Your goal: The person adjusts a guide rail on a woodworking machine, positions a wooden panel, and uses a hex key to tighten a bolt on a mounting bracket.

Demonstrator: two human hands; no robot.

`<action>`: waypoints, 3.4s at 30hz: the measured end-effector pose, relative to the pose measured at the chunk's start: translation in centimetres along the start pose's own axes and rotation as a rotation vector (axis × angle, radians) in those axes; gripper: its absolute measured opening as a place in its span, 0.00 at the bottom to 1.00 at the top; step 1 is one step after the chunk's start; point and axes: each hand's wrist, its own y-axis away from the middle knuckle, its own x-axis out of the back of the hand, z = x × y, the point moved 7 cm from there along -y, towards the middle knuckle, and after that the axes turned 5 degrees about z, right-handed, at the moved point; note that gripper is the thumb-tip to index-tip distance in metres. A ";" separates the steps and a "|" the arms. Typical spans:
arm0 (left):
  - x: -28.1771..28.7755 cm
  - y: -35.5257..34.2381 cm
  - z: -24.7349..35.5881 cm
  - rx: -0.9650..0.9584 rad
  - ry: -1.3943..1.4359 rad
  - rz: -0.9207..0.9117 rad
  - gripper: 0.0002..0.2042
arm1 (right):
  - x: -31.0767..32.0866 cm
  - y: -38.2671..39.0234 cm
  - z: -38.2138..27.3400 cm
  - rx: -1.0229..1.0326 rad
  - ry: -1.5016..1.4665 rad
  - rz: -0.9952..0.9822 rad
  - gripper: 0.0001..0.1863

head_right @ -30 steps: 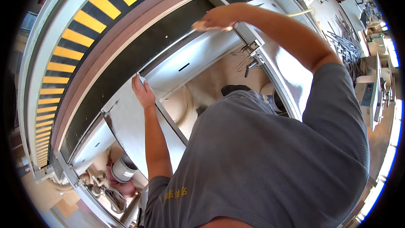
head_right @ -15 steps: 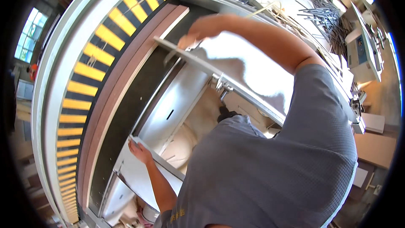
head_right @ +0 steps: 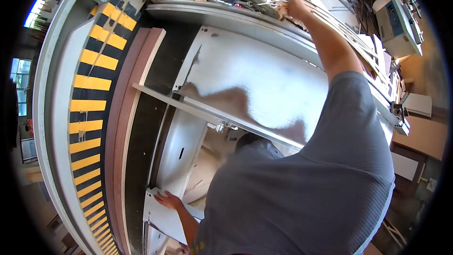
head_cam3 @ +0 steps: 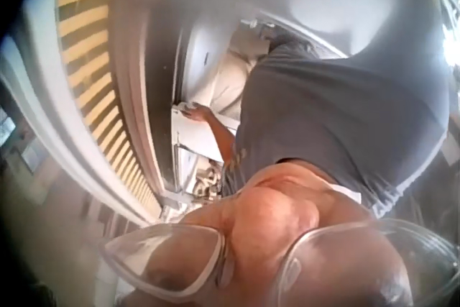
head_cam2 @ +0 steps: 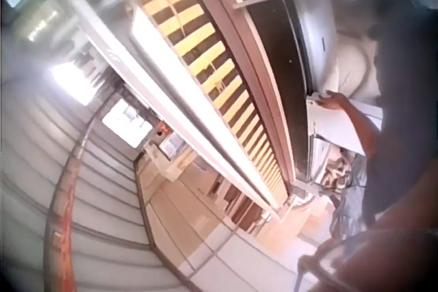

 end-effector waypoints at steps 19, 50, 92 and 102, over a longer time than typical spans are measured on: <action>-12.3 -6.0 41.8 0.383 1.207 -1.311 0.37 | -17.5 46.4 -33.5 -0.096 -0.885 -0.951 0.45; -10.4 -7.2 43.0 0.085 0.845 -1.289 0.32 | -29.0 46.8 -37.9 -0.194 -1.375 -0.817 0.32; 13.2 25.3 -8.7 0.348 0.128 0.006 0.42 | -32.2 40.2 -39.2 0.120 -1.496 -1.045 0.38; 13.0 25.4 -8.7 0.359 0.127 0.009 0.42 | -30.6 40.1 -39.5 0.129 -1.394 -0.919 0.38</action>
